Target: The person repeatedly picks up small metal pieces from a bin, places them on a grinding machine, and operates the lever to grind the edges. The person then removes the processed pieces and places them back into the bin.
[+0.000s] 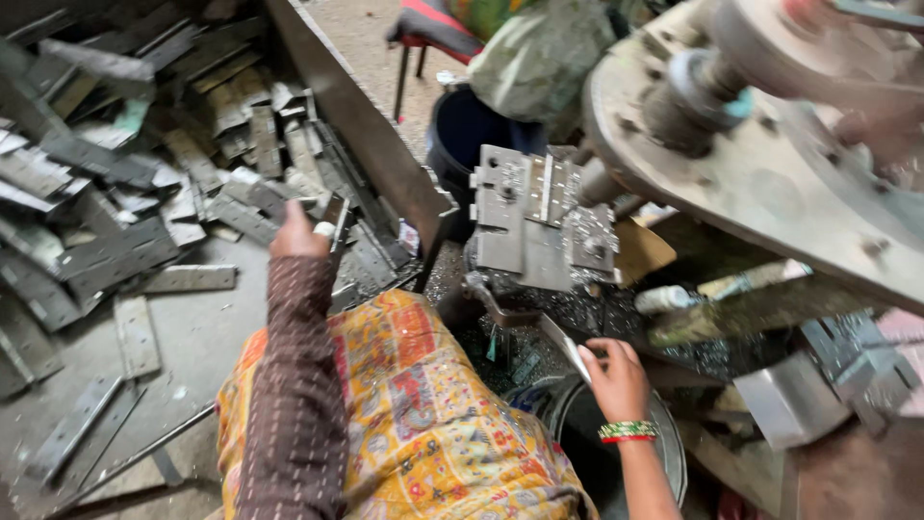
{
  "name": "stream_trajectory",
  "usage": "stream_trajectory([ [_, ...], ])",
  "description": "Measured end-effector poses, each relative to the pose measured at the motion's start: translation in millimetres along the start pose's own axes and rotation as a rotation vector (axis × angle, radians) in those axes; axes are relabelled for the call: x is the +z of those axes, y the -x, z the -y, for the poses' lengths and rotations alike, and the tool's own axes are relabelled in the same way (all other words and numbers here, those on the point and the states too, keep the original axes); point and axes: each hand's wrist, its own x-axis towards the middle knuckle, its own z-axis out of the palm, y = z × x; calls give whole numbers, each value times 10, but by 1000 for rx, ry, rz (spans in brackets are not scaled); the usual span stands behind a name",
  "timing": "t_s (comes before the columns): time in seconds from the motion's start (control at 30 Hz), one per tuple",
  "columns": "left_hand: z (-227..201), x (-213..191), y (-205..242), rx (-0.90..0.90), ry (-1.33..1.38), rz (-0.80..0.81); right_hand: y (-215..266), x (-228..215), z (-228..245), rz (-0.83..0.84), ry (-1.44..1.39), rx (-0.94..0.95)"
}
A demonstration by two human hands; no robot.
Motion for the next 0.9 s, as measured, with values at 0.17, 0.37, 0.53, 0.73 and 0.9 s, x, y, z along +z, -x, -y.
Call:
stream_trajectory([
  [0.17,-489,-306,627,181,641,-7,2,-7,66,15,-59,-6],
  [0.37,-1066,376,1105,282,1111,405,29,-30,99,9,-80,5],
  [0.53,-1493,938,1585,305,598,271,30,-40,119,15,-98,21],
  [0.73,-1655,871,2027,473,-127,213,35,-23,94,19,-100,16],
  [0.9,-1909,1111,2010,904,-475,200,15,-51,134,30,-66,16],
])
